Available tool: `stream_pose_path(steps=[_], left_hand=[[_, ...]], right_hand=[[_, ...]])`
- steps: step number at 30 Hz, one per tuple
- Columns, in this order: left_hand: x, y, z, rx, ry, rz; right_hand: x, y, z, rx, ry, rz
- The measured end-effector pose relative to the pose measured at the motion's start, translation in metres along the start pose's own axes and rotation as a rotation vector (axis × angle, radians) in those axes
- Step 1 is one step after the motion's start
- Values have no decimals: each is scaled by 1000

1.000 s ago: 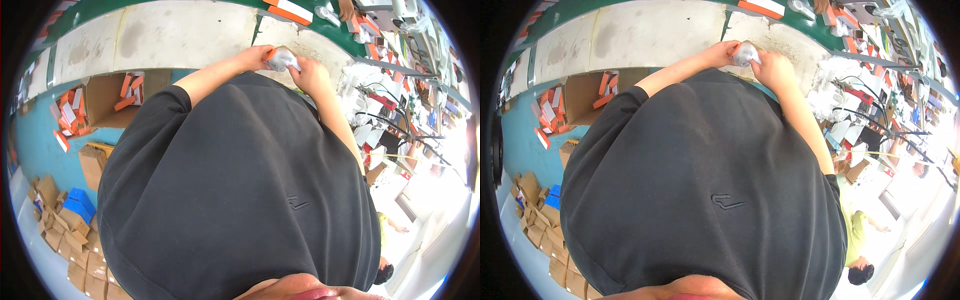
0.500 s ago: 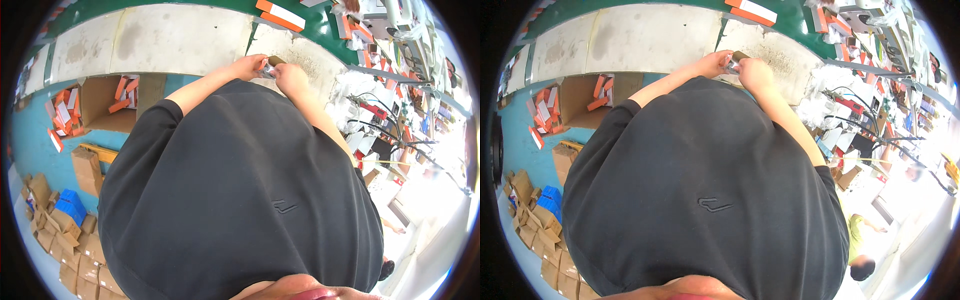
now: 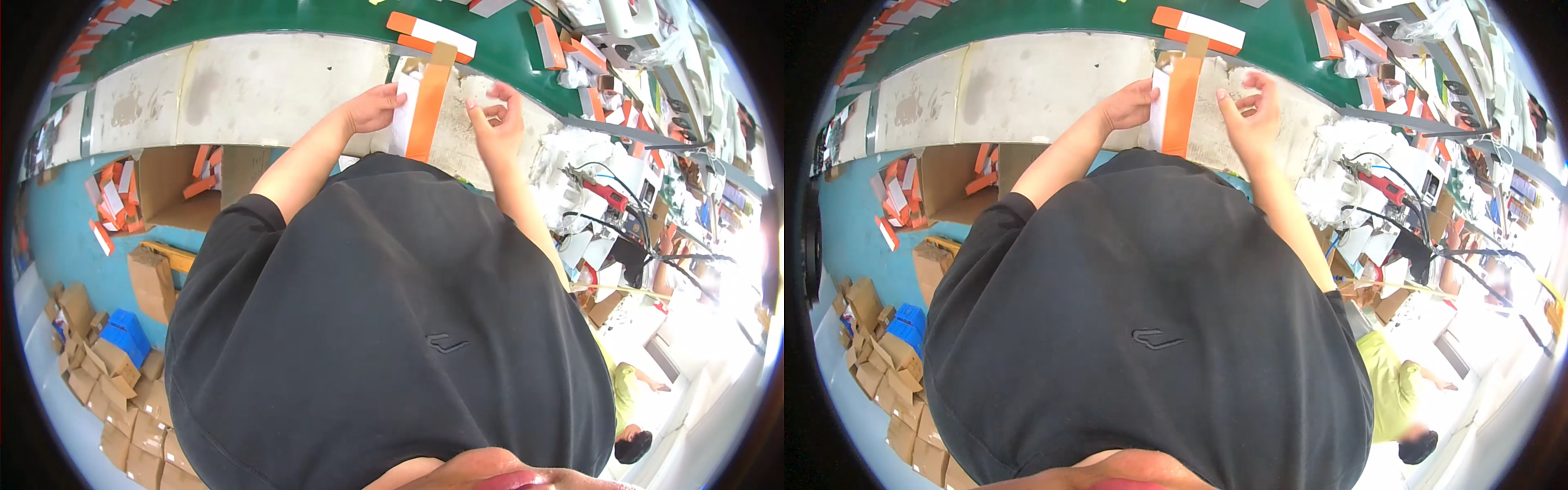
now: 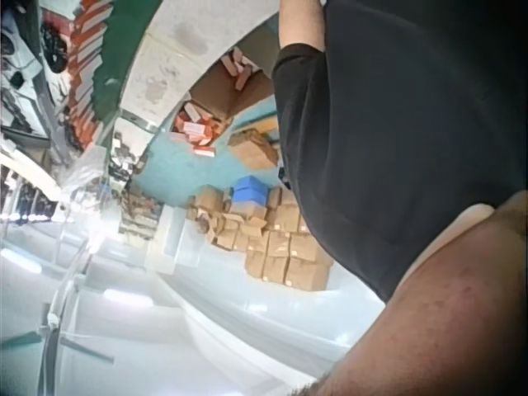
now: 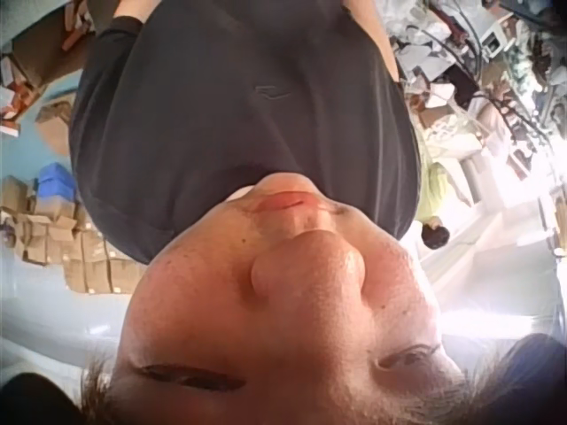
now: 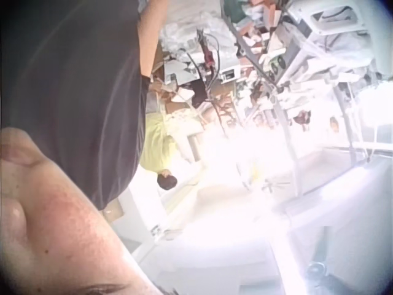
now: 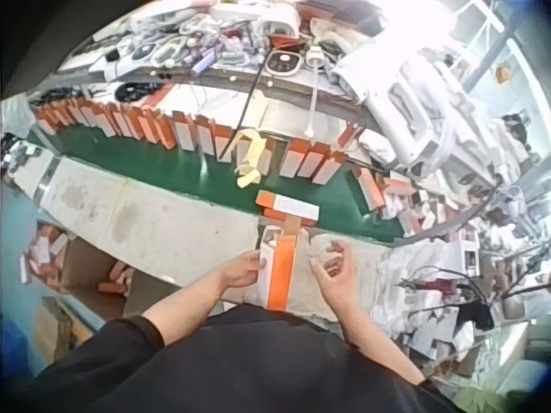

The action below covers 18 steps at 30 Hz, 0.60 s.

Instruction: Pack electronic components or packaged items from a production line into large cardboard shipping boxes.

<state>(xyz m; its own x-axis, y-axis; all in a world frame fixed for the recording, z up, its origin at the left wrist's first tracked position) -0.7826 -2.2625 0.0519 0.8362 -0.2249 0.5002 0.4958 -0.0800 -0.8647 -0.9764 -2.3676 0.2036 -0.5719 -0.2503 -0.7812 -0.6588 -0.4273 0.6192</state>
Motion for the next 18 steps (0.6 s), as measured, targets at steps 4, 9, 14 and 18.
stream_pose_path(steps=[4, 9, 14, 18], left_hand=[[10, -42, -53, -245, 135, 83], [-21, -24, -110, 476, -123, -692], [-16, -25, -74, 682, 159, -1262], [-23, -6, 2, 802, 483, -1414]], right_hand=[[34, 21, -36, -377, 10, -690], [49, 51, -93, -734, 33, -415], [86, 70, -201, -346, 98, -24], [139, 73, -323, 7, 259, 219]])
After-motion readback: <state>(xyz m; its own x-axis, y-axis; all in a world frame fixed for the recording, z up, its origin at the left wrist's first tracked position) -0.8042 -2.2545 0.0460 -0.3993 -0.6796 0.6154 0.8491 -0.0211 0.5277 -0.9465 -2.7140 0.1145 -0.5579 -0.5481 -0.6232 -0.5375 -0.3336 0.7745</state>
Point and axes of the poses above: each hand's wrist, its own z-axis away from the middle knuckle, its own y-axis out of the back of the hand, x = y × z, the point moved 3 cm from there along -z, towards the middle knuckle, and after that the axes turned 5 degrees about -x, right-handed, at the moved point
